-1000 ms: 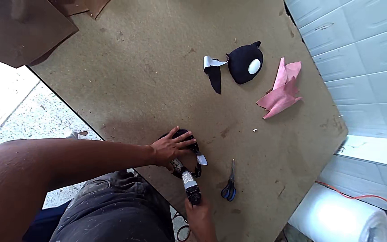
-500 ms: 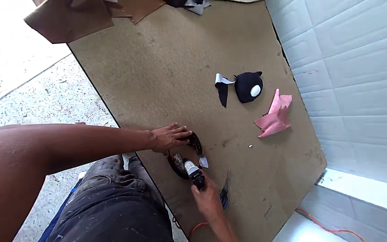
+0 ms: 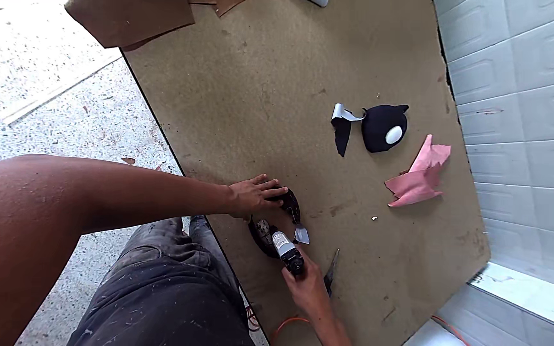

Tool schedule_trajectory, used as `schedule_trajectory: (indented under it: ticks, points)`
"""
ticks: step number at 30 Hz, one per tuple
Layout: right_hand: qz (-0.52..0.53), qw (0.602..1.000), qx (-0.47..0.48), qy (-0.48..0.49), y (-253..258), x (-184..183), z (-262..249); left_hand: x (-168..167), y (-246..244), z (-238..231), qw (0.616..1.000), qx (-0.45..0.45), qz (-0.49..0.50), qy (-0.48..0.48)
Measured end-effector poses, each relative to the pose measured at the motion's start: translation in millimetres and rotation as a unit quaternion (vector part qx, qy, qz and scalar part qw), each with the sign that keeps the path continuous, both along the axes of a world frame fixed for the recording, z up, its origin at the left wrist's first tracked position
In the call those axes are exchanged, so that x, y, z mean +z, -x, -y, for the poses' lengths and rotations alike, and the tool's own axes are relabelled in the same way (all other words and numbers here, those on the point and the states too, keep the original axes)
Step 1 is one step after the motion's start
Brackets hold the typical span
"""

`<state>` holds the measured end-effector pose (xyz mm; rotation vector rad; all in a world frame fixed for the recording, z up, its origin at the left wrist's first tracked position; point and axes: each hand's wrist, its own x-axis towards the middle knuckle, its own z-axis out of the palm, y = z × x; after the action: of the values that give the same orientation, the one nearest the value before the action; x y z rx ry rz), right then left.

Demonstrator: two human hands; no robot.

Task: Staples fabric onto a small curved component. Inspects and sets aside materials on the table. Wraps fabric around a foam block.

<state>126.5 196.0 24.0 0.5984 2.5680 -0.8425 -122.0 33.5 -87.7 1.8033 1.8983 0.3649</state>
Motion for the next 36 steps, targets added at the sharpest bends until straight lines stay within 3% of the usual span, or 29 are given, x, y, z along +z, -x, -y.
schedule_trajectory:
  ticks: [14, 19, 26, 36]
  points:
    - [0.018, 0.999, -0.017, -0.030, 6, 0, 12, 0, 3, 0, 1.000, -0.015, 0.001, 0.005]
    - [0.051, 0.987, -0.153, -0.002, 7, 9, 38, 2, -1, 6, 1.000, 0.013, 0.014, -0.005]
    - [-0.044, 0.930, -0.337, 0.138, 7, -7, 97, -8, -24, 12, 0.995, 0.088, 0.019, -0.034]
    - [0.009, 0.927, -0.369, 0.063, 21, -12, 115, -7, -24, 12, 0.995, 0.096, 0.030, -0.023]
